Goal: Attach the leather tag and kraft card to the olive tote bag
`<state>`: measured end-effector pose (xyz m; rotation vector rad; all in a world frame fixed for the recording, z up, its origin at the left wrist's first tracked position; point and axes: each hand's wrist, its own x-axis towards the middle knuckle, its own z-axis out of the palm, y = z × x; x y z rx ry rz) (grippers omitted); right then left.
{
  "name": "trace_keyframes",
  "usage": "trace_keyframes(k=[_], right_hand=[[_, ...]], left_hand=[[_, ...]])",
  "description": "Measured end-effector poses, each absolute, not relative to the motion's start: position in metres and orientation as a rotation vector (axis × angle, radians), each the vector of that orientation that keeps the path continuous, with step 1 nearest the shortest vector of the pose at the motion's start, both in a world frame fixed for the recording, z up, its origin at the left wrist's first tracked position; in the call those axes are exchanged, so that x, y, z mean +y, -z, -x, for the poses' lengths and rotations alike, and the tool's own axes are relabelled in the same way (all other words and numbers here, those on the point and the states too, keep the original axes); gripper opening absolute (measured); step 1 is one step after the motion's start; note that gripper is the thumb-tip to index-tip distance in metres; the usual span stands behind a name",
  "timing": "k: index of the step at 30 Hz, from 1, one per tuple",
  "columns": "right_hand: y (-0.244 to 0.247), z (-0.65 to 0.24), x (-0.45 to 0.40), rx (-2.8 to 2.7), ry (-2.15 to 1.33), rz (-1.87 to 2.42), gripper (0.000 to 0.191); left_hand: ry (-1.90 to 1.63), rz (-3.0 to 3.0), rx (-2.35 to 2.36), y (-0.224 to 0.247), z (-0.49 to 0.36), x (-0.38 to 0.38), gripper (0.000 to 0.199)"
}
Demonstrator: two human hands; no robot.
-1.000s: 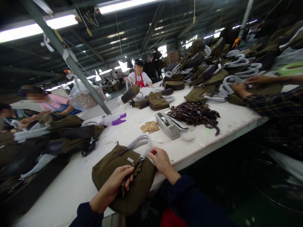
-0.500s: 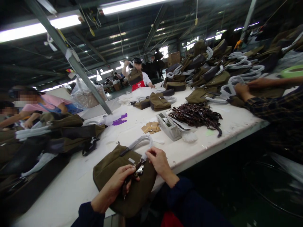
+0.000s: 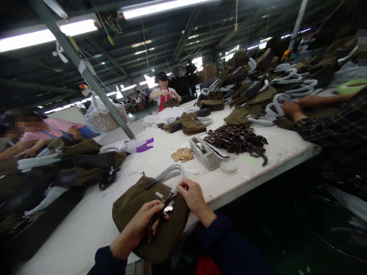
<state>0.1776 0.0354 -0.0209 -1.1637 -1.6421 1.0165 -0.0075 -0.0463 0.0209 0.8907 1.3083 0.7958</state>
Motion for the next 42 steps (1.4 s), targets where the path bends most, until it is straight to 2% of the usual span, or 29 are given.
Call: trace_keyframes(k=[7,10,14,19,23,26,31,37,39,42], right_hand=[[0.006,-0.160,-0.014,-2.186,-0.603,1.020,0.007],[0.011,-0.154,-0.019,-2.260,-0.481,1.002,0.006],[0.020,-0.149,-0.022,-2.296,-0.370,0.944,0.008],[0.015,-0.155,-0.022,-2.332,-0.440,0.858,0.014],[-0.019,-0.166,0.008,-2.206,-0.692,0.888,0.006],[-0.050,-0.156,0.050,-2.108,-0.689,0.909,0.005],[-0.073,-0.084,0.108,-2.296,-0.639,0.791,0.012],[-0.051,0.046,0.113,-2.761,-0.542,0.321,0.022],[-0.041,0.082,0.106,-2.908,-0.543,0.262,0.020],[-0.028,0.117,0.097,-3.050,-0.563,0.238,0.011]], left_hand=[[-0.808,-0.948,1.296,-0.025,0.006,-0.047,0.039],[-0.800,-0.943,1.333,-0.024,0.006,-0.048,0.051],[-0.807,-0.964,1.337,-0.018,0.006,-0.049,0.048],[-0.846,-0.943,1.272,-0.007,0.008,-0.047,0.045],[-0.861,-0.949,1.252,-0.002,0.009,-0.044,0.043],[-0.857,-0.925,1.239,-0.001,0.010,-0.043,0.043],[-0.873,-0.843,1.251,0.002,0.010,-0.043,0.043],[-0.937,-0.830,1.247,-0.001,0.010,-0.040,0.041],[-1.084,-0.824,1.294,0.000,0.012,-0.041,0.041],[-1.177,-0.832,1.344,0.006,0.018,-0.046,0.056]])
